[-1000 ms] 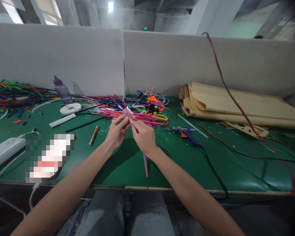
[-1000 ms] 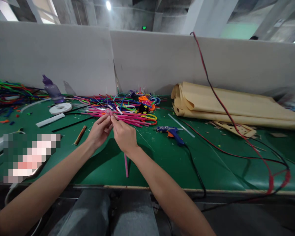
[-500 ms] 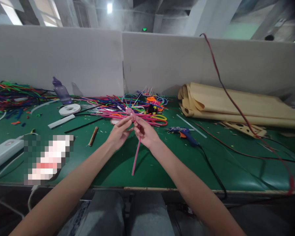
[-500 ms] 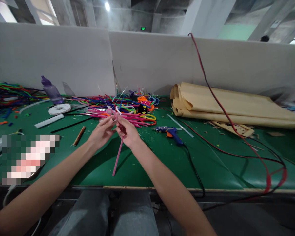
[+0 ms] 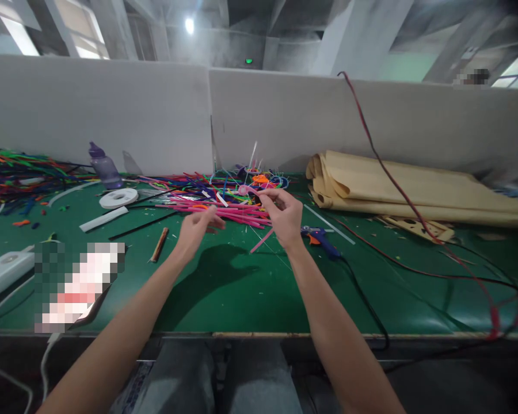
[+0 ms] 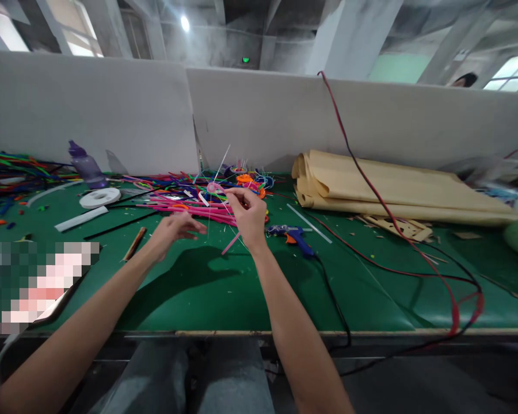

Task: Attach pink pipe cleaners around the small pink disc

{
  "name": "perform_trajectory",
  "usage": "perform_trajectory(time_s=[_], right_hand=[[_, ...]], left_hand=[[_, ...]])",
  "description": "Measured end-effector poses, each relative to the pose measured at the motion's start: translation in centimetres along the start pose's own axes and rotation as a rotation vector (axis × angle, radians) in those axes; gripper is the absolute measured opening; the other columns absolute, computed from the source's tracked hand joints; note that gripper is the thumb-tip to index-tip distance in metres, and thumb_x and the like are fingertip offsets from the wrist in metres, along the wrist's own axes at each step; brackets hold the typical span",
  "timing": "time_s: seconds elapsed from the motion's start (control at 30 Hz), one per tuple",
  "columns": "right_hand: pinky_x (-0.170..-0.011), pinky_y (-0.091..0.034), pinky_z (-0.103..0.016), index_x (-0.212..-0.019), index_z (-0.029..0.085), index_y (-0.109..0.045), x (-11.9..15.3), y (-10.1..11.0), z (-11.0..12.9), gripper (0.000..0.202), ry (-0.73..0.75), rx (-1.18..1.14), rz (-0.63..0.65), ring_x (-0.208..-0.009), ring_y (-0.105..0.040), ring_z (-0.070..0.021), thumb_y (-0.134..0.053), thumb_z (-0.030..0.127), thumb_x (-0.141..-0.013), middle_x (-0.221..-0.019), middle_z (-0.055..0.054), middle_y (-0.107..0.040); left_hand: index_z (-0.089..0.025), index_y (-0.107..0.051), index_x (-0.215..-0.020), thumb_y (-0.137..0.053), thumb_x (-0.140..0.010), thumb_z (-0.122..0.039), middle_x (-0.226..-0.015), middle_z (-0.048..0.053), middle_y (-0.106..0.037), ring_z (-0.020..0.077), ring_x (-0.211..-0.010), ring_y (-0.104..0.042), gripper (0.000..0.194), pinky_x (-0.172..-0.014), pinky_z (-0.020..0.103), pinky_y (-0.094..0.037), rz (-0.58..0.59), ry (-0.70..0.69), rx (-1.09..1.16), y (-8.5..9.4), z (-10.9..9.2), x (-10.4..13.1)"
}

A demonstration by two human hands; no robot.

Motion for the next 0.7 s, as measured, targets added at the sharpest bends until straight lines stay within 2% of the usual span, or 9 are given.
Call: perform_trajectory(time_s=[0.07,0.1,0.17,0.23,0.37,0.47,0.57,0.63,0.7], right_hand=[[-0.060,-0.045,-0.026,-0.078,0.019,-0.067,-0.2,0.2,0.4,0.011,0.046,0.051,0.091,-0.064,-0.056,-0.0115,-0.059,0.025,-0.078,-0.074,-0.002,-0.064],[-0.061,-0.045,-0.026,-0.078,0.018,-0.068,-0.2,0.2,0.4,0.011,0.051,0.061,0.147,-0.066,-0.056,-0.0118,-0.059,0.025,-0.078,-0.075,-0.002,-0.065],[-0.062,-0.046,-0.026,-0.080,0.018,-0.068,-0.3,0.1,0.2,0.011,0.047,0.061,0.264,-0.068,-0.057,-0.0124,-0.060,0.026,-0.078,-0.076,-0.002,-0.065],[-0.062,-0.046,-0.026,-0.080,0.019,-0.068,-0.2,-0.1,0.0,0.012,0.049,0.065,0.357,-0.070,-0.058,-0.0132,-0.059,0.028,-0.079,-0.078,-0.002,-0.066],[-0.065,-0.045,-0.027,-0.078,0.020,-0.068,0.0,-0.3,0.4,0.013,0.108,0.136,0.436,-0.074,-0.059,-0.0143,-0.059,0.029,-0.080,-0.081,-0.002,-0.065],[-0.067,-0.045,-0.028,-0.078,0.021,-0.068,0.2,-0.5,0.9,0.012,0.157,0.180,0.469,-0.074,-0.059,-0.0142,-0.059,0.028,-0.081,-0.082,-0.002,-0.065],[-0.071,-0.046,-0.029,-0.080,0.023,-0.068,0.3,-0.7,1.0,0.010,0.197,0.196,0.480,-0.079,-0.060,-0.0150,-0.059,0.025,-0.081,-0.084,-0.001,-0.066],[-0.074,-0.047,-0.031,-0.081,0.023,-0.069,0.4,-0.8,0.8,0.011,0.204,0.198,0.466,-0.082,-0.061,-0.0159,-0.058,0.025,-0.082,-0.083,-0.001,-0.067],[-0.077,-0.047,-0.032,-0.085,0.024,-0.069,0.4,-1.1,0.6,0.013,0.196,0.185,0.457,-0.085,-0.062,-0.0165,-0.057,0.024,-0.083,-0.086,-0.001,-0.068]], left_hand=[[-0.017,-0.069,-0.073,-0.065,-0.071,-0.048,-0.066,0.004,-0.066,0.0172,-0.070,-0.062,0.031,-0.063,0.026,-0.047,-0.229,-0.130,-0.058,1.1,-0.9,0.0],[-0.018,-0.069,-0.079,-0.065,-0.072,-0.048,-0.068,0.003,-0.066,0.0165,-0.072,-0.061,0.031,-0.066,0.026,-0.047,-0.282,-0.177,-0.104,1.2,-1.2,0.1],[-0.021,-0.068,-0.094,-0.065,-0.072,-0.046,-0.078,0.003,-0.066,0.0166,-0.077,-0.060,0.034,-0.071,0.027,-0.046,-0.292,-0.254,-0.219,0.9,-1.6,0.4],[-0.024,-0.066,-0.106,-0.068,-0.070,-0.044,-0.097,0.007,-0.064,0.0199,-0.090,-0.058,0.041,-0.078,0.030,-0.045,-0.281,-0.358,-0.359,0.4,-2.1,0.8],[-0.028,-0.064,-0.112,-0.074,-0.066,-0.039,-0.119,0.009,-0.053,0.0255,-0.112,-0.046,0.049,-0.087,0.034,-0.041,-0.314,-0.531,-0.578,-0.2,-2.8,1.5],[-0.029,-0.066,-0.109,-0.071,-0.070,-0.036,-0.120,0.007,-0.055,0.0196,-0.094,-0.055,0.039,-0.070,0.028,-0.044,-0.217,-0.454,-0.482,-0.4,-2.6,1.2],[-0.024,-0.072,-0.090,-0.069,-0.071,-0.035,-0.096,0.005,-0.065,0.0098,-0.057,-0.054,0.022,-0.049,0.023,-0.038,-0.085,-0.278,-0.242,-0.8,-1.7,0.7],[-0.021,-0.073,-0.079,-0.070,-0.070,-0.034,-0.080,0.002,-0.067,0.0071,-0.044,-0.048,0.016,-0.044,0.023,-0.034,-0.064,-0.202,-0.125,-1.0,-1.2,0.6],[-0.021,-0.072,-0.074,-0.072,-0.068,-0.032,-0.076,0.001,-0.068,0.0069,-0.040,-0.047,0.013,-0.043,0.024,-0.034,-0.104,-0.195,-0.082,-0.9,-0.9,0.6]])
Point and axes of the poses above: each hand's wrist, its own x-axis away from the middle knuckle, its own y-axis out of the back of the hand, z = x × y, the point moved 4 cm from there along -x, towards the middle knuckle
